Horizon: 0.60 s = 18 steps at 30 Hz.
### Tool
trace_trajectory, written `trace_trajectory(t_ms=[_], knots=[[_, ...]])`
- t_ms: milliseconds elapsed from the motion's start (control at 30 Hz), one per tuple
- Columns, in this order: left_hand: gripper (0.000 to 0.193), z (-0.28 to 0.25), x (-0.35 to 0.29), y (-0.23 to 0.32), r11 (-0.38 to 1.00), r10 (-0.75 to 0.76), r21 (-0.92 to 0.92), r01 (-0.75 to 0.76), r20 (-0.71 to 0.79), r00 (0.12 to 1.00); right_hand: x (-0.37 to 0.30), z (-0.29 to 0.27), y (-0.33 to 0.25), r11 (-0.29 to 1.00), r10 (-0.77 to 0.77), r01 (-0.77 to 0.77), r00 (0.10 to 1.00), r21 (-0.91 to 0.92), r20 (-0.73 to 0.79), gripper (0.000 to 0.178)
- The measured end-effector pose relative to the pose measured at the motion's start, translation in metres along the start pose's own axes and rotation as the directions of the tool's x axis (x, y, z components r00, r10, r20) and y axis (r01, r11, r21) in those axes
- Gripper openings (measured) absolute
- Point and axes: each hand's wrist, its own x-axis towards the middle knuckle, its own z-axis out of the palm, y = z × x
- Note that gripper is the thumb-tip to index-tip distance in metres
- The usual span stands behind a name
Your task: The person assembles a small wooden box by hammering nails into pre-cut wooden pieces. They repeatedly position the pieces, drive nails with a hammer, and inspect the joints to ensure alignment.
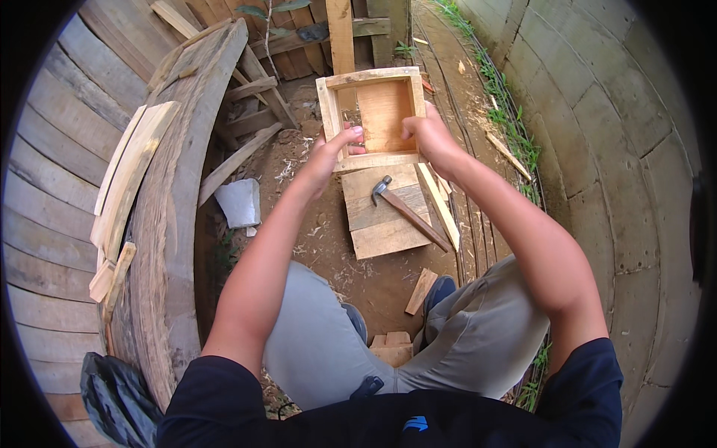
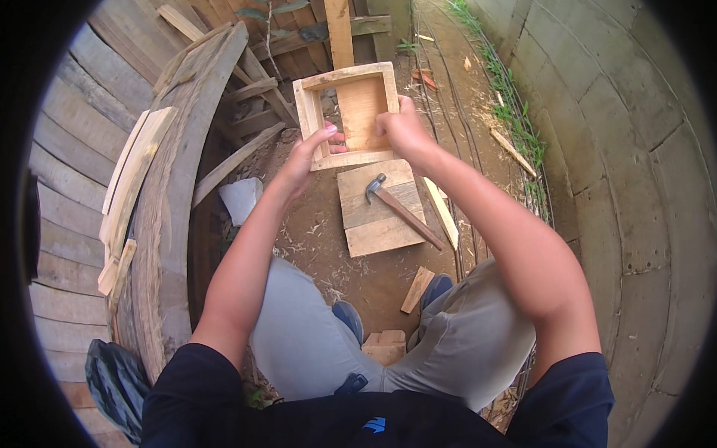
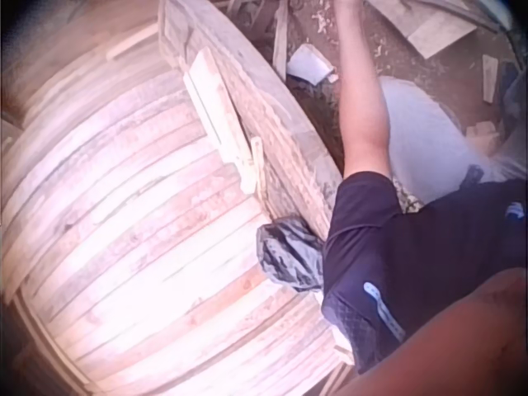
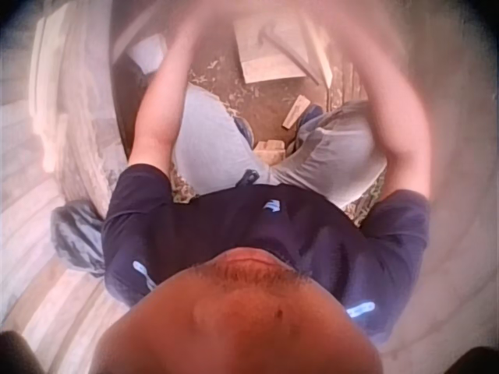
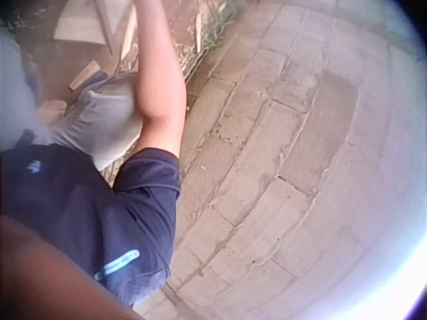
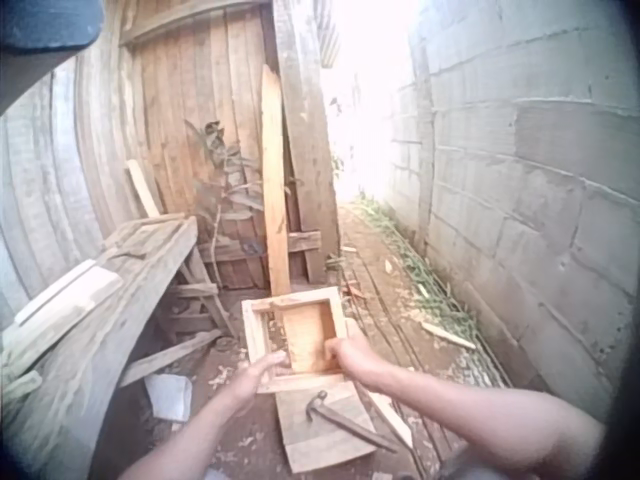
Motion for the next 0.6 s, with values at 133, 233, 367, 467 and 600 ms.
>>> trace_trajectory(t_ms=[133, 233, 367, 467, 600], knots=[[0.056, 0.005, -0.001, -0.006, 0.975, -0.018, -0.222, 0.021, 0.016, 1.000, -0.004, 0.003, -0.001, 0.999, -0.026, 0.027, 1.000, 0.034, -0.017, 0.071], [0.056, 0.010, -0.010, 0.000, 0.958, -0.047, -0.283, 0.054, 0.031, 0.998, -0.004, 0.002, 0.001, 0.998, 0.002, -0.002, 1.000, 0.060, -0.005, 0.067], [0.063, 0.006, -0.010, -0.004, 0.955, -0.089, -0.278, 0.100, 0.053, 0.995, -0.004, 0.002, 0.005, 0.998, 0.066, -0.066, 0.998, 0.006, -0.005, 0.060], [0.068, 0.009, -0.013, -0.007, 0.961, -0.112, -0.251, 0.113, 0.018, 0.993, -0.004, 0.003, 0.010, 0.997, 0.080, -0.080, 0.996, -0.001, -0.026, 0.059], [0.072, 0.008, -0.010, -0.004, 0.966, -0.168, -0.194, 0.168, 0.019, 0.986, 0.008, -0.006, 0.018, 0.974, 0.219, -0.222, 0.973, 0.039, 0.071, 0.073]])
